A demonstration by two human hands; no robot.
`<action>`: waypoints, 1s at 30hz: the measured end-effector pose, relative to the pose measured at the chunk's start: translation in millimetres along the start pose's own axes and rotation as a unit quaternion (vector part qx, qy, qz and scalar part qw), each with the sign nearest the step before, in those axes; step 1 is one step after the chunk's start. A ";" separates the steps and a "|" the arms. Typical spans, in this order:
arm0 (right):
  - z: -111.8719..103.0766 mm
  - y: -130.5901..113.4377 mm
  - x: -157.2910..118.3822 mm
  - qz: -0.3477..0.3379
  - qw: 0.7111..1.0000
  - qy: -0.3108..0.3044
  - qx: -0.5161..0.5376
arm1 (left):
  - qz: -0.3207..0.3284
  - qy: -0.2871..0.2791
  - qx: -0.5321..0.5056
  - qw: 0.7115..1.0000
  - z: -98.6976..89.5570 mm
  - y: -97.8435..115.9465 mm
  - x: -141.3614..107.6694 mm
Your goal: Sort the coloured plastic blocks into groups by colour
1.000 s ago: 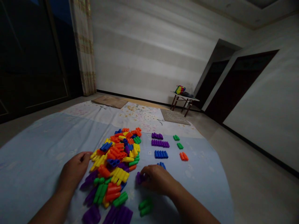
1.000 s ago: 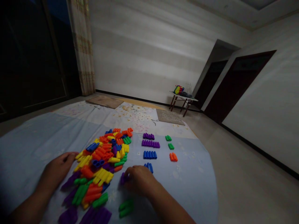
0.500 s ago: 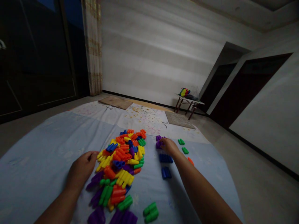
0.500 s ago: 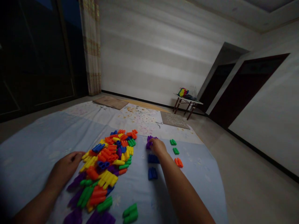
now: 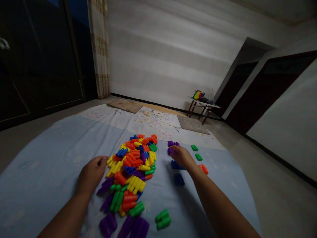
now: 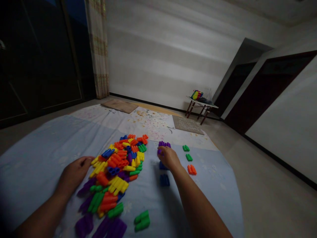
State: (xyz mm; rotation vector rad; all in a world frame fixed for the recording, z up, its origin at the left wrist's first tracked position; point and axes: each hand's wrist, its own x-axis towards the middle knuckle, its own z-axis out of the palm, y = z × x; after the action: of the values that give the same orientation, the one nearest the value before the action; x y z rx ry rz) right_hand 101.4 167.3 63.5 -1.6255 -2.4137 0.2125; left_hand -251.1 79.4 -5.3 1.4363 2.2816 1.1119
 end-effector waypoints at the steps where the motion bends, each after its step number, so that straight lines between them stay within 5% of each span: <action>1: -2.2 -8.1 -12.4 -0.031 0.999 -0.012 0.039 | 0.002 0.000 -0.001 1.000 0.1 0.4 -0.5; 5: -9.8 -37.9 -67.1 -0.150 0.959 -0.182 0.156 | 0.000 0.002 0.001 1.000 -0.3 2.6 -2.6; 9: -9.2 -52.7 -102.7 -0.215 0.927 -0.279 0.129 | 0.000 0.000 0.012 1.000 -0.6 2.6 -2.1; 13: 1.7 -56.8 -108.0 -0.225 0.935 -0.265 0.076 | 0.012 0.006 0.018 1.000 0.2 -1.7 1.1; 18: 18.3 -60.1 -97.0 -0.101 0.979 -0.146 0.098 | 0.013 0.004 0.020 1.000 -0.7 -3.9 1.9; 21: 22.2 -62.5 -94.3 -0.065 0.985 -0.127 0.092 | 0.006 -0.002 0.020 1.000 -2.5 -1.3 0.2; 30: 24.2 -55.6 -101.4 -0.117 0.978 -0.128 0.116 | 0.000 -0.010 0.029 1.000 -6.7 -1.3 0.2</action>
State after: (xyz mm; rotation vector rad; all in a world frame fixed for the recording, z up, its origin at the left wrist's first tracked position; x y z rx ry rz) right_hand 82.0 52.5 43.2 -1.2682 -2.6222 0.6712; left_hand -255.8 76.1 -1.6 1.4617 2.3183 1.0348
